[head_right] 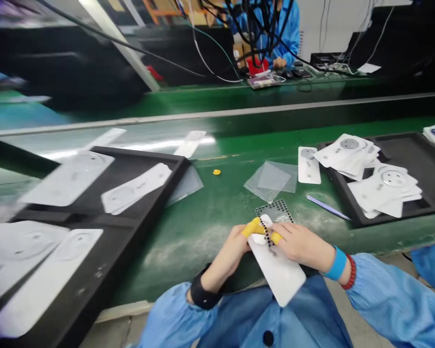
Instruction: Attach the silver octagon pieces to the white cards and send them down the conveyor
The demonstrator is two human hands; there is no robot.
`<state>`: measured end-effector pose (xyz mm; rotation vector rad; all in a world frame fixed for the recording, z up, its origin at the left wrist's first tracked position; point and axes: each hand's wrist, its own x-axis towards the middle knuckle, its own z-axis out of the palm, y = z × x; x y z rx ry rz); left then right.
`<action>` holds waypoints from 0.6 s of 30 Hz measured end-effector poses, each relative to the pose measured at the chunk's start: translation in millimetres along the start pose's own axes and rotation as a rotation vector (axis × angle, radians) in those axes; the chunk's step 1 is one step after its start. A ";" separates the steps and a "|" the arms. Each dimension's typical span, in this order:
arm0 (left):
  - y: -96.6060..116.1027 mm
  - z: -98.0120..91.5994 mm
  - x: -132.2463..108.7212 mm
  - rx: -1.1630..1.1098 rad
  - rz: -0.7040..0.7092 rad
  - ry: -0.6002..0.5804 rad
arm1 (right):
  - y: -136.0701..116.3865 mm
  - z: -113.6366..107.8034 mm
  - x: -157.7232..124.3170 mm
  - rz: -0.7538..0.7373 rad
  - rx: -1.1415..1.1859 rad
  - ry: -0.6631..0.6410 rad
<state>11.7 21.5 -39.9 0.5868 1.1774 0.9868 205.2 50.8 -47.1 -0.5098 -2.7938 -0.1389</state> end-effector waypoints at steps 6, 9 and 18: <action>23.2 -29.8 -34.8 0.031 0.202 0.093 | 22.6 -10.4 -12.5 0.309 0.402 -0.023; 24.9 -30.0 -52.1 -0.004 0.238 0.163 | 27.1 -28.8 -2.4 0.449 0.520 0.139; 15.0 2.7 -59.9 -0.237 0.140 0.014 | -25.0 -68.7 49.1 0.361 0.684 0.334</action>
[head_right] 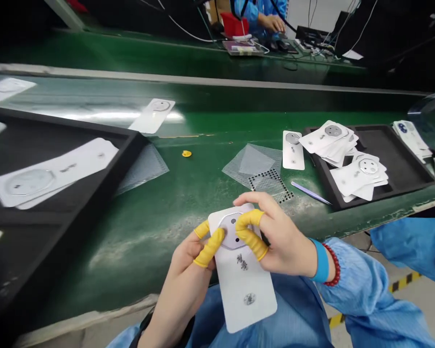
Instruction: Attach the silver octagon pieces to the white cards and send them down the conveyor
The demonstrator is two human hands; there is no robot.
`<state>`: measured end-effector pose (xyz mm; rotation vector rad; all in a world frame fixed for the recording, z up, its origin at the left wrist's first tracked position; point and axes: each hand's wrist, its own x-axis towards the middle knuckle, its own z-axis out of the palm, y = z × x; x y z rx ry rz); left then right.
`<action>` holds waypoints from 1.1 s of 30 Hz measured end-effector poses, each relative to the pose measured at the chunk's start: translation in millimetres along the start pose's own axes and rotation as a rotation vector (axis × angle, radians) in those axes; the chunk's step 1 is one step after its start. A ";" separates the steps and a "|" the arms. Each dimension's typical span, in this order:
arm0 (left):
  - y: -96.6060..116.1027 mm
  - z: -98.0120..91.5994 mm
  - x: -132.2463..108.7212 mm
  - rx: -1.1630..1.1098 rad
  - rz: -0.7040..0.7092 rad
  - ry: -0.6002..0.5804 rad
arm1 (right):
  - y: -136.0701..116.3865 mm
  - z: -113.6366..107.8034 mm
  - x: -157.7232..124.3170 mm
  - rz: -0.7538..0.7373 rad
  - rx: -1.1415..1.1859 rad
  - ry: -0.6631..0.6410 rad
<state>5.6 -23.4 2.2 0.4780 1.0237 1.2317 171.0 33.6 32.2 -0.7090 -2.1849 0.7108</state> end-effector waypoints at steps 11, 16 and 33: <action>10.3 7.9 -23.1 0.020 0.012 0.046 | -14.4 0.3 -2.6 -0.054 -0.123 -0.121; 17.3 14.6 -31.0 0.047 0.020 -0.048 | -19.0 -2.7 -2.6 -0.051 -0.198 -0.087; 25.6 12.5 -33.3 -0.141 -0.201 -0.143 | -22.5 -2.9 0.4 0.357 0.384 0.093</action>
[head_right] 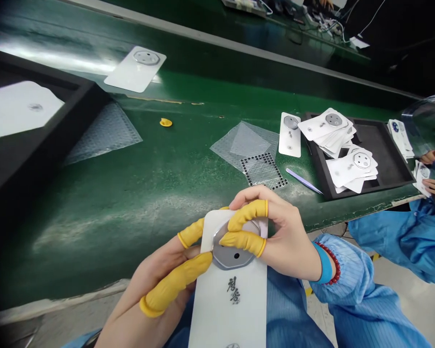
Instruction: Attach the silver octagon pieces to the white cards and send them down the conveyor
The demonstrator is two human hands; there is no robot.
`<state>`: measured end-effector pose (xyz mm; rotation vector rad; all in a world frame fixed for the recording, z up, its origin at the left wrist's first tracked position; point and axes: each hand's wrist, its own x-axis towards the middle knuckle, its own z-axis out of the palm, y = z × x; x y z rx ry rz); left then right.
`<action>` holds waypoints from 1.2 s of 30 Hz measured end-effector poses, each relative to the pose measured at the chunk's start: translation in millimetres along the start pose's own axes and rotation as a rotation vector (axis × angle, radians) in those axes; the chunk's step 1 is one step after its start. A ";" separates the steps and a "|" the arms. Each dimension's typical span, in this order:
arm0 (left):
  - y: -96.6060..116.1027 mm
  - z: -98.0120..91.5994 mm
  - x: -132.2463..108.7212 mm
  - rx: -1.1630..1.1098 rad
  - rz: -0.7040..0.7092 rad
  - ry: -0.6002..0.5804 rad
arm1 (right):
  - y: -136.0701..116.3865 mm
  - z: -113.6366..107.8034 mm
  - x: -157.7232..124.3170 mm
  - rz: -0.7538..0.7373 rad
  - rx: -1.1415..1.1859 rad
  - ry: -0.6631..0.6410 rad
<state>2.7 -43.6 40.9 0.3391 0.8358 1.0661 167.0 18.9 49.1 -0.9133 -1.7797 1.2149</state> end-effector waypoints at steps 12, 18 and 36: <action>2.0 0.2 -4.2 0.058 -0.007 0.084 | -5.8 -8.7 -20.6 -0.512 -0.699 -0.061; -6.6 -2.8 -3.6 0.116 0.046 0.137 | -2.5 -10.3 -24.5 -0.579 -0.888 -0.133; -7.3 0.5 -0.8 0.239 0.130 0.148 | 12.3 -8.2 -17.3 -0.529 -0.467 -0.085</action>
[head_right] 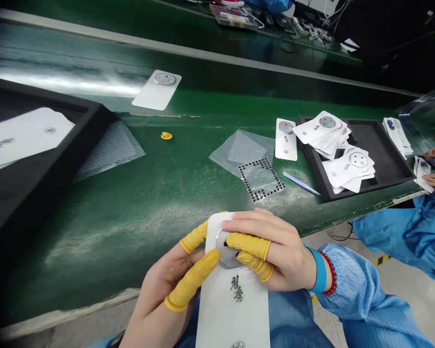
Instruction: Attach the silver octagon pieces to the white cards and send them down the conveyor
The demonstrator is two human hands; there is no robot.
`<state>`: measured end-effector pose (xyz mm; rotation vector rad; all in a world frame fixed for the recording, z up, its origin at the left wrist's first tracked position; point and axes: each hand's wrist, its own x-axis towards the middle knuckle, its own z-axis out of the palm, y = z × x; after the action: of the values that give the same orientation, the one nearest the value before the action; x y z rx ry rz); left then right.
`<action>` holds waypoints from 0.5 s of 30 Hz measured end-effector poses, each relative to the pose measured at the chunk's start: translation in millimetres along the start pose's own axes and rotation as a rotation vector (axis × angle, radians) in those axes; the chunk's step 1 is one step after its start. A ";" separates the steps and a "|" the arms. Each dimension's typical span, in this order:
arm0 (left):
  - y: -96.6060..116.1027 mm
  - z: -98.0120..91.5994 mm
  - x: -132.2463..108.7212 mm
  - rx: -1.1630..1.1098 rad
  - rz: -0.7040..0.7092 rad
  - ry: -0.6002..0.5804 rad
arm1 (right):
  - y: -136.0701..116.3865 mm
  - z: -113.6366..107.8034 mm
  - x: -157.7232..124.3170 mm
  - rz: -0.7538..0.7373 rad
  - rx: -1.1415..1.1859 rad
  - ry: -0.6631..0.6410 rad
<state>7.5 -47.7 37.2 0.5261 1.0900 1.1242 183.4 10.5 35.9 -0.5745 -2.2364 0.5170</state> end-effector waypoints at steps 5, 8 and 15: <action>-2.9 -1.8 2.7 -0.039 0.013 -0.021 | 0.1 2.7 0.3 0.007 0.025 0.070; -3.9 3.8 4.0 -0.107 -0.032 -0.023 | 0.4 4.1 -4.9 0.154 0.002 0.135; -0.8 19.8 7.2 -0.017 -0.018 0.120 | -1.3 10.3 -12.0 0.341 0.177 0.251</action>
<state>25.7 -38.1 41.8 0.4394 1.1859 1.1598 182.7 1.0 23.2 -0.8817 -1.8421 0.7612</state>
